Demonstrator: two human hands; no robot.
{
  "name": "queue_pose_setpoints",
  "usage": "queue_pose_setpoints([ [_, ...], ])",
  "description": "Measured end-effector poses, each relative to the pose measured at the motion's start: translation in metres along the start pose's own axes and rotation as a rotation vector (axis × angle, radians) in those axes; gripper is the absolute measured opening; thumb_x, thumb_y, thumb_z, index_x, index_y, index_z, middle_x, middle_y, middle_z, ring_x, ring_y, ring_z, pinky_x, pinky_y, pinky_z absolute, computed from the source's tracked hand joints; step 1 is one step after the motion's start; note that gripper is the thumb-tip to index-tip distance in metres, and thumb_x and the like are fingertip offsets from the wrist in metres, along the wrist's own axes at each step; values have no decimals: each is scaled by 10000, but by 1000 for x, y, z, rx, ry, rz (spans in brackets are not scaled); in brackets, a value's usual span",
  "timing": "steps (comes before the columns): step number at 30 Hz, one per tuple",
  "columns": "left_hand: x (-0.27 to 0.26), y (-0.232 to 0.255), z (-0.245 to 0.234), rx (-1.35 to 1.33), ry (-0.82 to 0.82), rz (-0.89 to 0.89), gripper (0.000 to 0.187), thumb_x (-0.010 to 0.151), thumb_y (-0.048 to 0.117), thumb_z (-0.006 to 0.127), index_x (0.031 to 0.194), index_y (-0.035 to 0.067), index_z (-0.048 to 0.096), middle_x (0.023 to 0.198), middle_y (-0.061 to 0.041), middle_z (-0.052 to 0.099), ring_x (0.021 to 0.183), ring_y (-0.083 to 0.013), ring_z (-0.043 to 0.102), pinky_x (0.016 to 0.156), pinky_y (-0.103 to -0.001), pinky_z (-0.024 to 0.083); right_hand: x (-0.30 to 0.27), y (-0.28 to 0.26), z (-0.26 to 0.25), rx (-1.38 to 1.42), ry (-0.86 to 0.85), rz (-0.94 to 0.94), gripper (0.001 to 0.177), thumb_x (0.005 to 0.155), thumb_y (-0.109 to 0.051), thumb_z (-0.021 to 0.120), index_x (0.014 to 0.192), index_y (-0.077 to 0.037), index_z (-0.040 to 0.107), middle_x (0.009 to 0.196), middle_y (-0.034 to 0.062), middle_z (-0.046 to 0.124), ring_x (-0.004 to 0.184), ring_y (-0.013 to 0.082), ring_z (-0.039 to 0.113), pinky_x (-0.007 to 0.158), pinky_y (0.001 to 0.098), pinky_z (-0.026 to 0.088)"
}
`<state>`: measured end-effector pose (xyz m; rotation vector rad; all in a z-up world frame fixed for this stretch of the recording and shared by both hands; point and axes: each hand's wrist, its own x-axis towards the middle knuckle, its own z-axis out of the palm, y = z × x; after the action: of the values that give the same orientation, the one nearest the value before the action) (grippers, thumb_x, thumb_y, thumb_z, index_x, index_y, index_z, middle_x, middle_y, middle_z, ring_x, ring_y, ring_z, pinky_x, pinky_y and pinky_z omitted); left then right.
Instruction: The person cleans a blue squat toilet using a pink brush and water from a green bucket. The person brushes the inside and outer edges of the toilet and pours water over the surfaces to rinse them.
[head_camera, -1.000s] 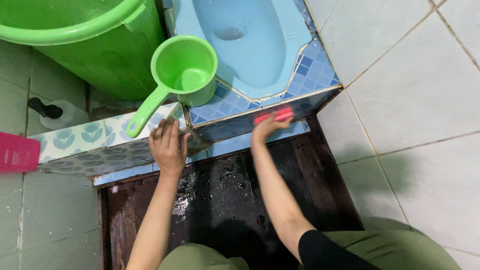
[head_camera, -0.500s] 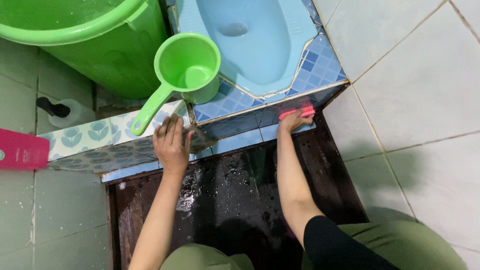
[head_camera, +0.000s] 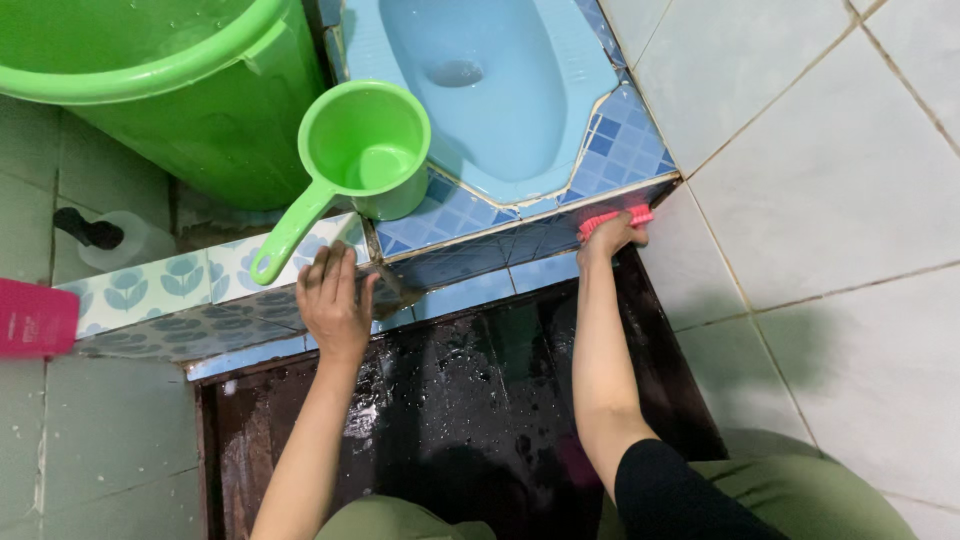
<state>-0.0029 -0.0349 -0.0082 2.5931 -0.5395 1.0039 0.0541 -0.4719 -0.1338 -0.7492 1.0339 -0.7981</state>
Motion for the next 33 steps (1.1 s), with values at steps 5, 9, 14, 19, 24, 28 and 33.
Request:
queue_pose_setpoints([
  [5,-1,-3,1,1,20,21,476,951,275,821,1338,37,679,1416,-101,668,1383,-289,564,1182,-467,367,2,-28,5,30,82,388,414,973,-322,444,1297,-214,209,983,173,552,614,238,500,426,355,346],
  [9,-5,-2,2,-3,6,15,490,947,281,813,1344,35,665,1406,-116,667,1377,-306,561,1187,-473,357,7,-34,3,-51,-102,-264,520,1053,-285,509,1450,-89,237,1254,270,509,941,361,533,716,465,381],
  [14,-6,2,6,3,-19,-12,496,963,259,778,1378,24,641,1450,-123,640,1409,-329,524,1207,-511,322,9,17,1,-200,27,-645,674,1015,-198,448,1584,-57,114,1588,281,281,1363,402,480,1134,461,420],
  [19,-6,4,8,57,-25,19,442,981,237,746,1383,76,654,1453,-89,629,1405,-341,503,1203,-551,301,-34,68,1,-30,148,-159,585,1023,-204,399,1544,-93,158,1568,265,337,1312,386,519,1078,472,451],
  [24,0,10,4,99,-3,41,440,965,227,741,1381,113,653,1448,-67,625,1392,-352,501,1186,-569,294,-174,154,20,-192,-38,-288,753,1026,-162,488,1570,-10,-10,1618,352,140,1467,433,335,1221,477,312],
  [28,-6,12,-1,124,-41,49,463,951,237,761,1389,126,659,1454,-49,627,1392,-338,508,1184,-569,302,-262,170,14,-215,-269,26,882,1041,-171,472,1644,-91,-166,1637,352,168,1330,605,297,1122,592,305],
  [33,1,9,-6,127,-31,61,468,936,233,781,1379,129,671,1452,-43,641,1392,-323,531,1185,-545,328,-131,121,15,-307,4,-346,716,1030,-240,432,1569,-70,-9,1670,272,115,1448,419,371,1211,468,320],
])
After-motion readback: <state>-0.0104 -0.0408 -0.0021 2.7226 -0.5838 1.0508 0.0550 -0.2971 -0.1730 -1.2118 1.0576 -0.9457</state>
